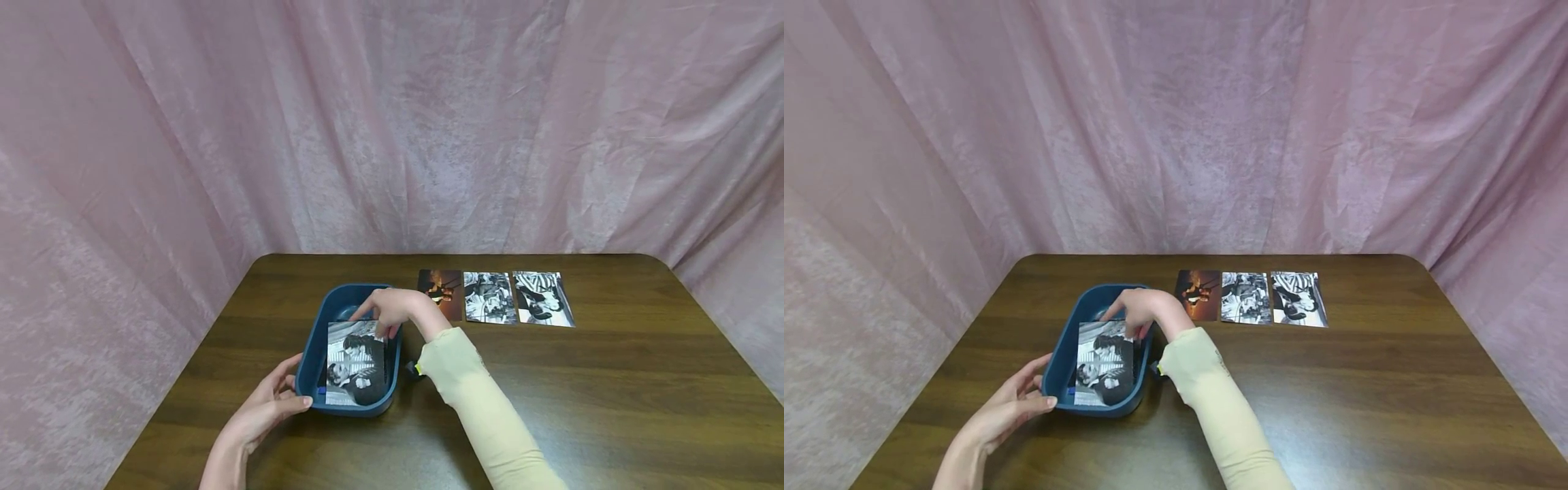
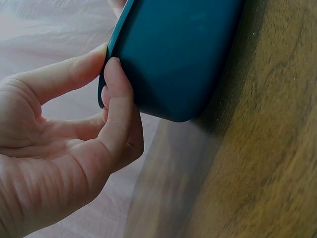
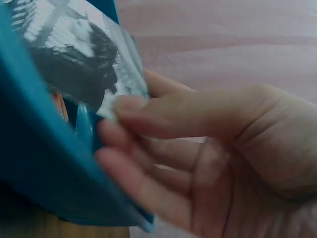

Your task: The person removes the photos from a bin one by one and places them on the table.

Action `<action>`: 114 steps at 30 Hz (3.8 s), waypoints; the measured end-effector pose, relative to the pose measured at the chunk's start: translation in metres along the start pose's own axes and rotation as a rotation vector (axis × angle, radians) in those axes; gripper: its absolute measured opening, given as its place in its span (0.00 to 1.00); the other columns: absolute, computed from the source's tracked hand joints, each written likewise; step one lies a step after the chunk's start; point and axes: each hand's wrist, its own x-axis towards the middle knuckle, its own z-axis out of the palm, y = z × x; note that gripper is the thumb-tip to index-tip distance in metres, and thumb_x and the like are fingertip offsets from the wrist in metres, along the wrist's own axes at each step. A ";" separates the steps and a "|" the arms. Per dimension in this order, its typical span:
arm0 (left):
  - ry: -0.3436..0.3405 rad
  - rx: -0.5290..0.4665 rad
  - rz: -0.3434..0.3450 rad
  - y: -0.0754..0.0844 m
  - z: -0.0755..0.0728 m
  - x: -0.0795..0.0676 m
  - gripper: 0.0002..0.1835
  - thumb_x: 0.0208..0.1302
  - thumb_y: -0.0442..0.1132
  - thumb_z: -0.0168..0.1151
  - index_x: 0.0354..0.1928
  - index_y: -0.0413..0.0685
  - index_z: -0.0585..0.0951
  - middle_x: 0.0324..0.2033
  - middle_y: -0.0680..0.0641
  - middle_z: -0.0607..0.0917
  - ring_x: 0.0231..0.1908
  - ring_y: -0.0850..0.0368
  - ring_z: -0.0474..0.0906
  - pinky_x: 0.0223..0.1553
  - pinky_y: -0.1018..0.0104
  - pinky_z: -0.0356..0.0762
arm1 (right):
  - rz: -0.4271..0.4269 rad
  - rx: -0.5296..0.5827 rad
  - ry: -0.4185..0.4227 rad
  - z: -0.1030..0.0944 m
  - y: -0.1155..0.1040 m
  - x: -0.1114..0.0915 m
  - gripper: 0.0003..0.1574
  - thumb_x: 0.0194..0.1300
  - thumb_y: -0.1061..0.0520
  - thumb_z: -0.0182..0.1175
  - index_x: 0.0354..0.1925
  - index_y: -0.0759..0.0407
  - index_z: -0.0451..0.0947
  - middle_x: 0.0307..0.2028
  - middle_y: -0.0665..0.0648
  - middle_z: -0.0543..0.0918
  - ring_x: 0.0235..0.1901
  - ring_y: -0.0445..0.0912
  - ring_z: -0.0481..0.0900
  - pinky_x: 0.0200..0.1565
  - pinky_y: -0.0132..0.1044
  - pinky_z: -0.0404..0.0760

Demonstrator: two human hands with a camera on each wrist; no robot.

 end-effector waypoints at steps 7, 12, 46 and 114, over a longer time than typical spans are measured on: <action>0.009 0.001 -0.015 -0.002 0.000 0.000 0.47 0.61 0.31 0.63 0.77 0.42 0.47 0.49 0.40 0.74 0.45 0.57 0.76 0.47 0.67 0.77 | -0.125 0.167 0.135 -0.017 0.016 -0.012 0.25 0.61 0.68 0.64 0.56 0.56 0.82 0.29 0.58 0.85 0.29 0.49 0.87 0.35 0.40 0.86; 0.019 0.001 -0.011 -0.002 0.001 0.000 0.47 0.61 0.31 0.63 0.77 0.43 0.48 0.48 0.42 0.75 0.45 0.56 0.77 0.47 0.66 0.77 | -0.176 0.271 0.266 -0.037 0.033 -0.035 0.23 0.63 0.66 0.63 0.57 0.57 0.80 0.29 0.58 0.86 0.28 0.49 0.86 0.35 0.44 0.86; -0.016 -0.004 0.013 -0.007 0.002 -0.009 0.48 0.60 0.31 0.63 0.77 0.42 0.46 0.46 0.46 0.75 0.44 0.60 0.77 0.48 0.66 0.77 | 0.304 0.295 0.817 -0.135 0.298 -0.286 0.13 0.67 0.47 0.64 0.49 0.31 0.81 0.28 0.28 0.80 0.29 0.31 0.75 0.33 0.31 0.73; -0.008 -0.011 0.020 -0.010 0.005 0.004 0.48 0.61 0.30 0.63 0.77 0.42 0.45 0.45 0.46 0.75 0.44 0.61 0.78 0.48 0.66 0.78 | -0.122 0.191 1.058 -0.118 0.137 -0.032 0.21 0.70 0.56 0.60 0.60 0.59 0.77 0.51 0.65 0.80 0.48 0.54 0.76 0.54 0.46 0.74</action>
